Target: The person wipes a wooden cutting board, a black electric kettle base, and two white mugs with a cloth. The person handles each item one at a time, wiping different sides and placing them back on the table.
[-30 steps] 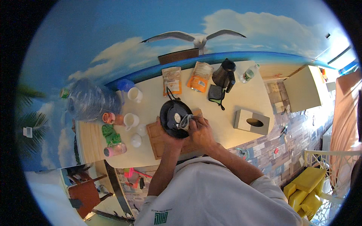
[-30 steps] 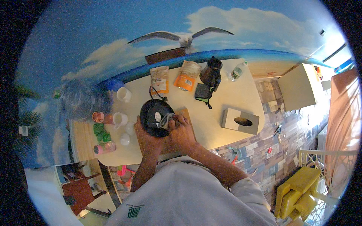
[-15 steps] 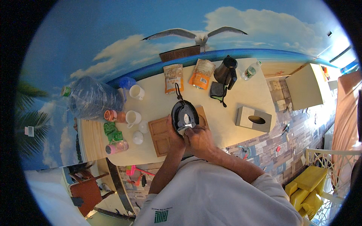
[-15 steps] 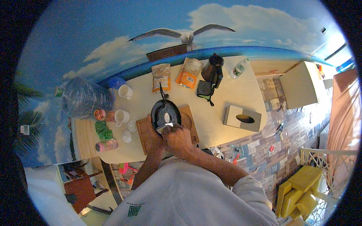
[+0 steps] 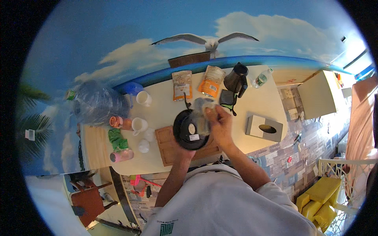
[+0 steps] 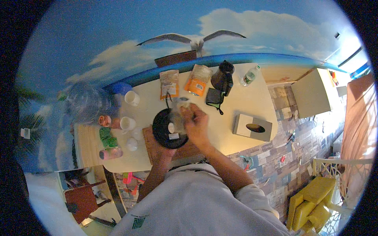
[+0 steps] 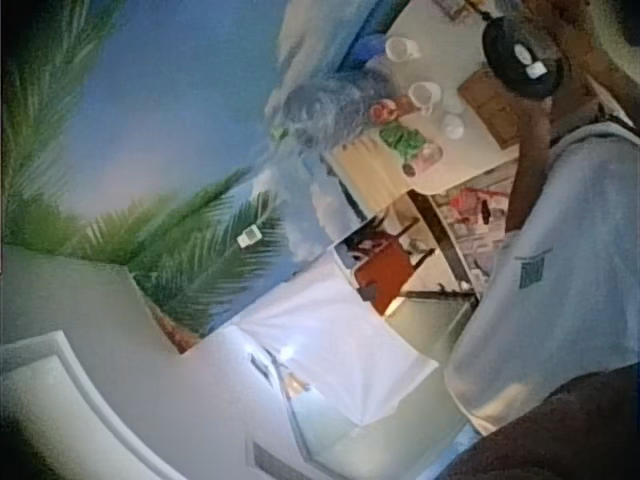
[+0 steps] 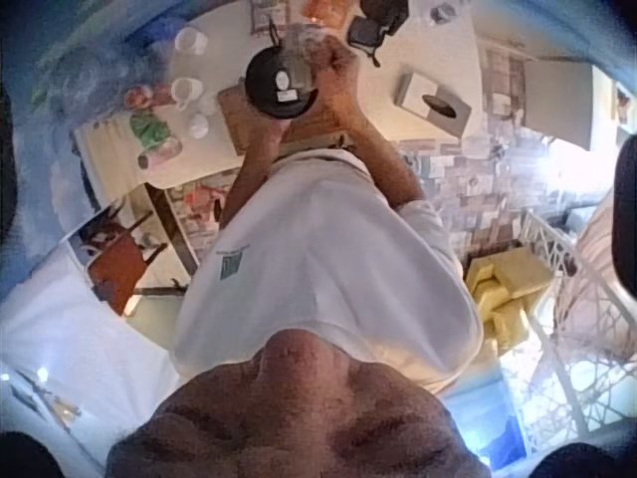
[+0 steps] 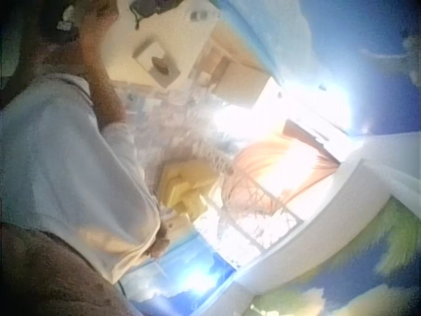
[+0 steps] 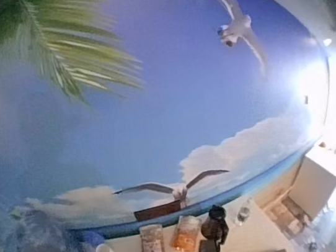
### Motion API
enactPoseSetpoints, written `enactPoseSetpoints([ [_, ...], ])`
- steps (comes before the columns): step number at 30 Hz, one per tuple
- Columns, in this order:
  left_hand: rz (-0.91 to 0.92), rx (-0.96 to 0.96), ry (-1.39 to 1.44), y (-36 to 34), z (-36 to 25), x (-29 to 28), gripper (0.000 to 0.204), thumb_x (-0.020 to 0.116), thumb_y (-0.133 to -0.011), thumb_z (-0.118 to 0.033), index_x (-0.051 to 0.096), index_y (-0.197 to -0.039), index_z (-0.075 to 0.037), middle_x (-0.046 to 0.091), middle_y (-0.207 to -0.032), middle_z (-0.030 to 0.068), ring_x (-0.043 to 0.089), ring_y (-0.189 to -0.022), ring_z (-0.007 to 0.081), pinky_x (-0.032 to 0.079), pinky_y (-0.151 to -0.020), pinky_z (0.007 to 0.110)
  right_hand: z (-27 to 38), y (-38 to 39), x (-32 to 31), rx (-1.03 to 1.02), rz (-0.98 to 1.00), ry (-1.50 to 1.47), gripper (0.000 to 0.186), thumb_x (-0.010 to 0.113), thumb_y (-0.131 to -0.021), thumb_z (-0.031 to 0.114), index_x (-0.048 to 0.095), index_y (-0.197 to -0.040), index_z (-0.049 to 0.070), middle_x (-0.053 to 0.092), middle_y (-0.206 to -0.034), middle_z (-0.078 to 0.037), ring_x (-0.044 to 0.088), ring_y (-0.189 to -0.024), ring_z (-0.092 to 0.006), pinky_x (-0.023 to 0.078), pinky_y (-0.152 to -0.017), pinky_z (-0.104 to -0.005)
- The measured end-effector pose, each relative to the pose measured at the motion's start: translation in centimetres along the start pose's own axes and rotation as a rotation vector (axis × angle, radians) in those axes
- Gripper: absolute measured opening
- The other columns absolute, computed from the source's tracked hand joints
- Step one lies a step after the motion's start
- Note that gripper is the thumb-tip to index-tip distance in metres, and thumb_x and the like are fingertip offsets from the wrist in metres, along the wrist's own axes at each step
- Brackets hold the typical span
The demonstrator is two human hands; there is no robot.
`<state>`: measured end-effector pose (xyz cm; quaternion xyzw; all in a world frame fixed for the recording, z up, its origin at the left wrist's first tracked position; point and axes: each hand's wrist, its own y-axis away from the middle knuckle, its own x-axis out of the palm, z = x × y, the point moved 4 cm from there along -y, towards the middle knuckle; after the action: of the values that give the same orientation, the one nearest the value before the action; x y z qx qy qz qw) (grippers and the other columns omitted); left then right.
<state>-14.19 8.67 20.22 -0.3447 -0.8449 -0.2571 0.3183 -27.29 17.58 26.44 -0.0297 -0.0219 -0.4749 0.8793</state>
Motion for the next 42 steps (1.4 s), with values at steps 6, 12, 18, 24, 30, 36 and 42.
enactPoseSetpoints([
  [6,0.0,-0.153,0.483,0.6,1.2,0.1,0.059,0.042,-0.103,-0.055,0.057,-0.14,-0.012,0.062,-0.139,0.0106,0.059,-0.126,0.0313,0.049,-0.109,0.051,0.2,-0.6,-2.4,-0.356,-0.14,0.45,0.024,0.064,-0.094,0.008,0.066,-0.118,0.004,0.069,-0.084,-0.023,0.069,-0.072,-0.035,0.052,-0.063,-0.0427],
  [12,0.132,-0.194,0.544,0.5,1.9,-0.1,0.062,0.038,-0.103,-0.056,0.056,-0.141,-0.01,0.061,-0.138,0.0148,0.06,-0.125,0.0326,0.05,-0.107,0.051,-1.1,-1.6,-2.0,-0.366,-0.032,0.674,0.038,0.061,-0.091,0.0,0.059,-0.129,0.006,0.071,-0.088,-0.024,0.07,-0.08,-0.043,0.054,-0.068,-0.0441],
  [18,0.045,-0.207,0.29,0.5,3.7,-2.3,0.06,0.036,-0.104,-0.052,0.056,-0.139,-0.007,0.063,-0.136,0.015,0.064,-0.12,0.0309,0.054,-0.102,0.05,-5.8,-4.4,-1.8,0.121,0.205,0.263,0.041,0.063,-0.101,0.037,0.064,-0.09,-0.003,0.052,-0.067,0.002,0.046,-0.063,-0.0133,0.043,-0.06,-0.0335],
  [24,0.168,-0.366,-0.157,0.8,-0.9,1.5,0.05,0.052,-0.102,-0.041,0.058,-0.134,-0.003,0.069,-0.124,0.0143,0.07,-0.107,0.0279,0.058,-0.095,0.045,-5.1,-3.8,-2.3,0.089,0.291,0.414,0.049,0.071,-0.094,0.035,0.054,-0.065,-0.002,0.043,-0.06,0.001,0.039,-0.06,-0.0097,0.034,-0.054,-0.0349],
  [30,0.083,-0.502,-0.173,0.5,-0.1,0.0,0.052,0.056,-0.103,-0.04,0.054,-0.137,-0.001,0.068,-0.125,0.0153,0.071,-0.105,0.0265,0.06,-0.091,0.042,-7.1,-3.4,-2.5,0.089,0.317,0.334,0.045,0.07,-0.095,0.031,0.058,-0.07,-0.004,0.045,-0.06,-0.009,0.041,-0.057,-0.0165,0.037,-0.055,-0.038],
  [36,0.072,-0.541,-0.153,0.5,0.3,0.2,0.052,0.057,-0.102,-0.042,0.056,-0.137,-0.003,0.069,-0.124,0.0128,0.072,-0.104,0.0257,0.061,-0.089,0.043,-6.8,-3.8,-2.5,-0.023,0.306,0.425,0.04,0.07,-0.095,0.03,0.066,-0.077,-0.005,0.056,-0.066,-0.026,0.056,-0.056,-0.0299,0.045,-0.059,-0.0436],
  [42,0.015,-0.58,-0.144,1.0,3.2,-2.0,0.049,0.062,-0.099,-0.038,0.058,-0.136,-0.006,0.07,-0.123,0.0105,0.071,-0.104,0.0236,0.059,-0.09,0.041,-11.6,-2.8,-4.2,-0.076,0.244,0.411,0.037,0.071,-0.096,0.026,0.063,-0.075,-0.004,0.046,-0.06,-0.004,0.042,-0.064,-0.0079,0.038,-0.055,-0.0329],
])
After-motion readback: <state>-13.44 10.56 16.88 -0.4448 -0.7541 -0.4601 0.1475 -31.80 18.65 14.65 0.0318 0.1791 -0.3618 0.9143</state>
